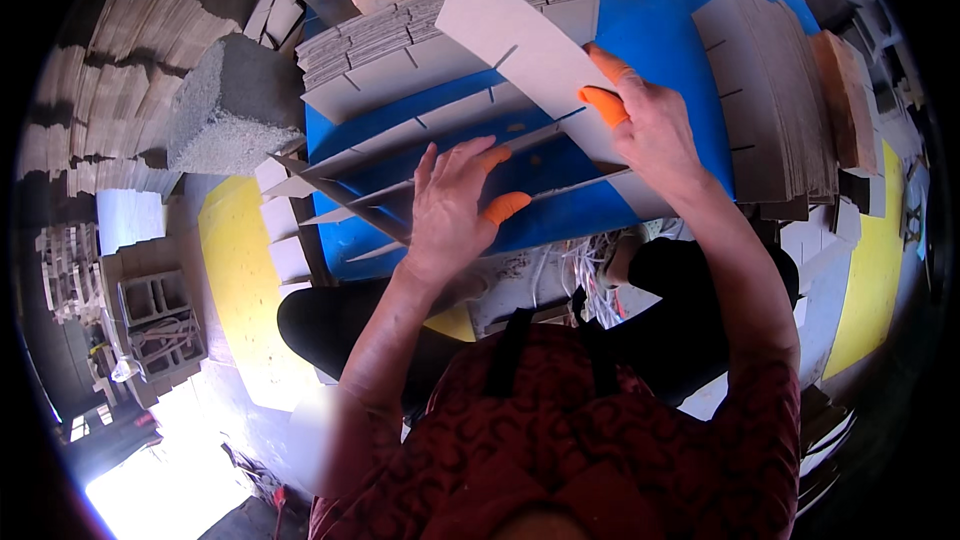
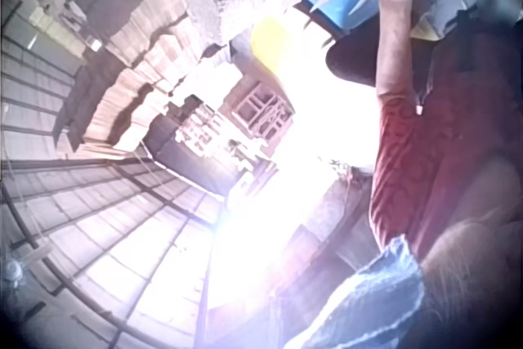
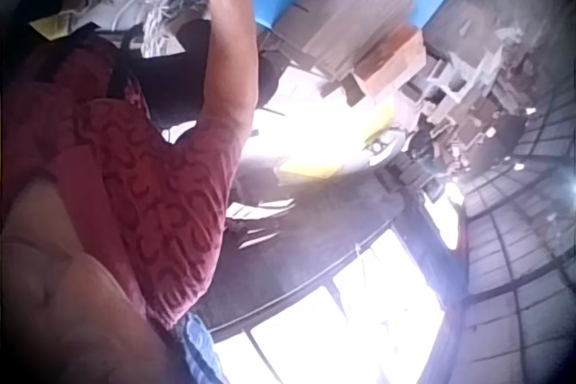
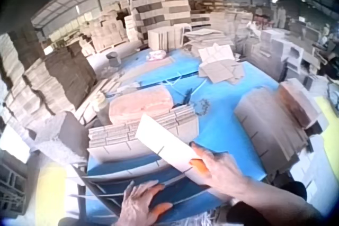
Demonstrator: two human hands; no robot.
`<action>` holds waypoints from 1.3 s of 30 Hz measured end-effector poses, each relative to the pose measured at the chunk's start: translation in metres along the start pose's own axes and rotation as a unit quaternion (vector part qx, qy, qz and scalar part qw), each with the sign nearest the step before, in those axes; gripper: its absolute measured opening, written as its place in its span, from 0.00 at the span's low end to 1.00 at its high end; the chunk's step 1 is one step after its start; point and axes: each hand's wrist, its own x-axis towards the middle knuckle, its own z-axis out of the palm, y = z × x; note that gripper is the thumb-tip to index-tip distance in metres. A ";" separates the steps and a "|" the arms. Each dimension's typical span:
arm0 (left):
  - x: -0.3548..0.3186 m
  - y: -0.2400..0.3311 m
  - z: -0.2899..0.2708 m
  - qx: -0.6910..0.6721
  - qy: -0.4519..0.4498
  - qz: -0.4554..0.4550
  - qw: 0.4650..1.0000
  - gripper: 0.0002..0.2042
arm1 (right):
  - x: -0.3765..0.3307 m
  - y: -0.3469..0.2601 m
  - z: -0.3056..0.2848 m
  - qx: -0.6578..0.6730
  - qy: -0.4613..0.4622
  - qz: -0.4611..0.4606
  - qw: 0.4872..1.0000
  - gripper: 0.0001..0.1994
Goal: The person sits on the floor and assembles a cardboard structure by folding and interlocking pre-cut pieces. They repeatedly pick up individual pieces, fold them along scored lines, and insert them into a growing lattice framework on a blue mat.
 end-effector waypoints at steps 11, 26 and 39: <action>0.005 -0.008 -0.015 -0.056 0.020 0.020 0.998 0.18 | -0.003 -0.006 0.018 -0.029 -0.025 -0.059 0.997 0.31; 0.027 -0.057 -0.017 0.042 0.086 -0.024 0.995 0.13 | -0.002 -0.007 0.015 -0.082 -0.074 -0.052 0.992 0.32; 0.022 -0.055 -0.023 0.023 0.088 -0.030 0.995 0.11 | -0.006 -0.011 0.036 -0.208 -0.142 -0.076 0.965 0.23</action>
